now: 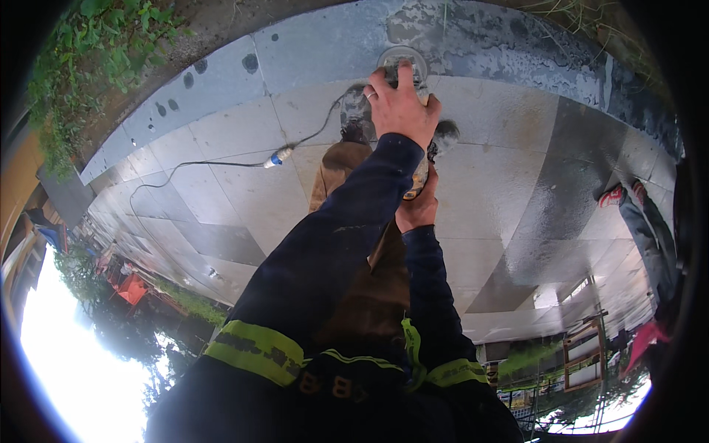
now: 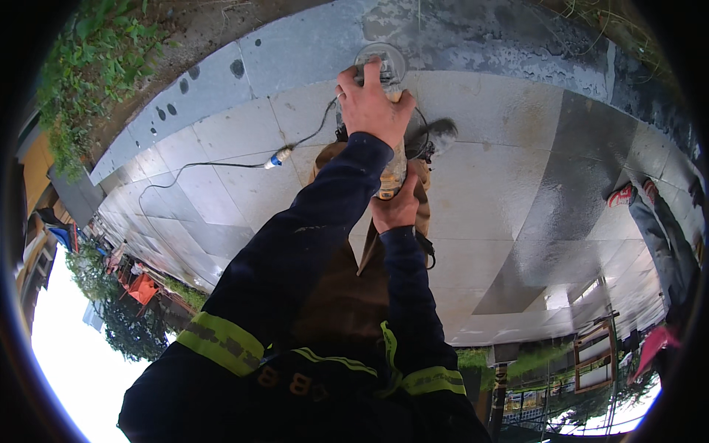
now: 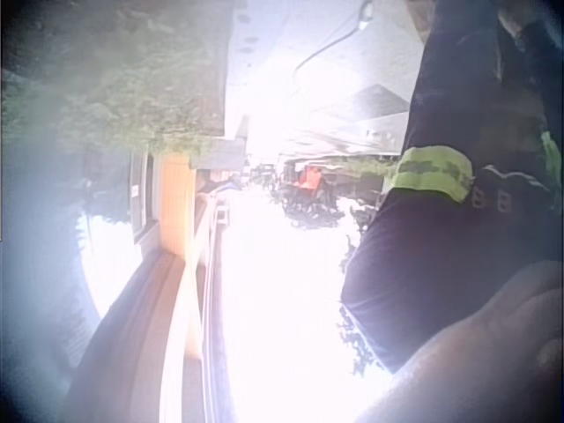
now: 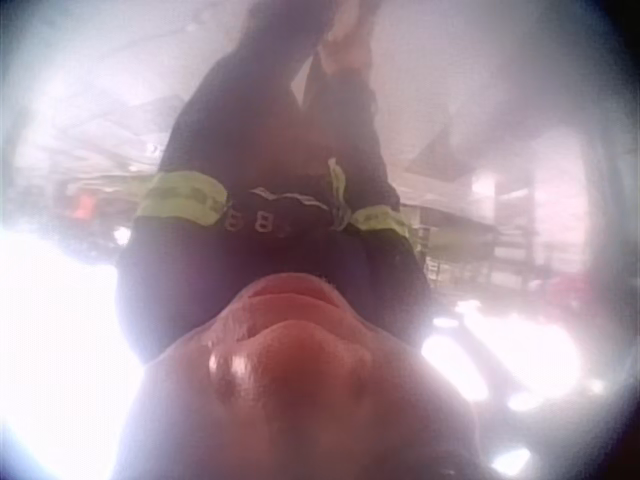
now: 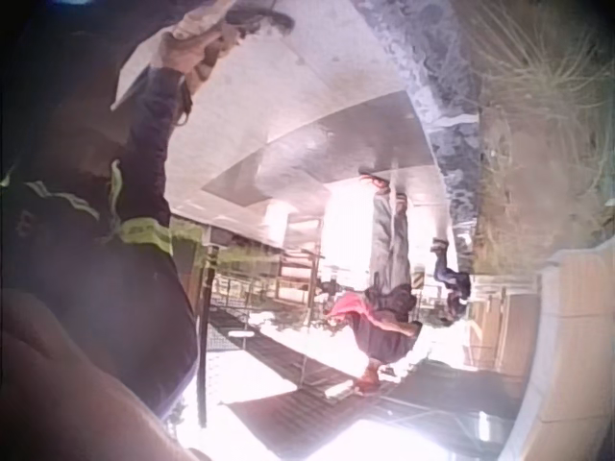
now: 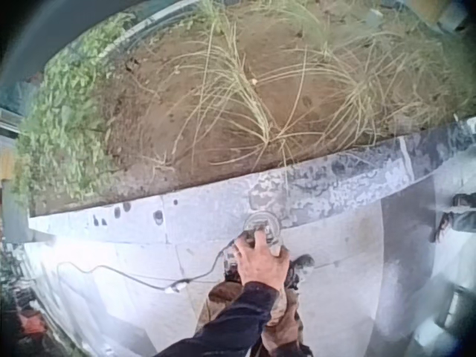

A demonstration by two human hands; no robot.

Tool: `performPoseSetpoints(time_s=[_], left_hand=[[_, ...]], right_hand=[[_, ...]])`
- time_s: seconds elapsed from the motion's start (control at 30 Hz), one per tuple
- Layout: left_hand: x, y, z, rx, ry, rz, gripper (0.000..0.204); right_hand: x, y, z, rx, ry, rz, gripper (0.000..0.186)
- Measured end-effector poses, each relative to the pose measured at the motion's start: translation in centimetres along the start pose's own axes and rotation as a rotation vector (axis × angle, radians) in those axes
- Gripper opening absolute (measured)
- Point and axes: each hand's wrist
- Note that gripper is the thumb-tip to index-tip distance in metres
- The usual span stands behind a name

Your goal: The person uses an angle grinder to smooth a concrete surface. They hold the tool with both hands and move it across the floor, generating dust and debris. The task continues consistently throughout the clip.

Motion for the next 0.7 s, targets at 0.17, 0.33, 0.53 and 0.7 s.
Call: performPoseSetpoints(time_s=[0.17,0.33,0.53,0.7], left_hand=[[-0.1,-0.8,-0.1,0.074,0.069,0.045,0.065],[0.3,-1.1,0.4,0.060,0.075,0.021,0.065],[0.9,-2.2,1.4,0.049,0.078,0.053,0.066],[1.0,-3.0,2.5,0.044,0.143,0.089,0.066]], right_hand=[[-0.6,0.0,0.1,-0.044,0.027,0.058,0.081],[-0.4,-0.7,1.1,-0.085,0.083,0.027,0.079],[-0.2,-0.2,2.6,-0.013,-0.019,0.040,0.076],[-0.3,-0.2,4.2,0.036,0.008,0.014,0.081]])
Point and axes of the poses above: each hand's wrist, its own z-axis towards the middle knuckle, its own y-axis out of the back of the hand, x = y × z, and after that the axes turned 13 degrees about -z, right-handed
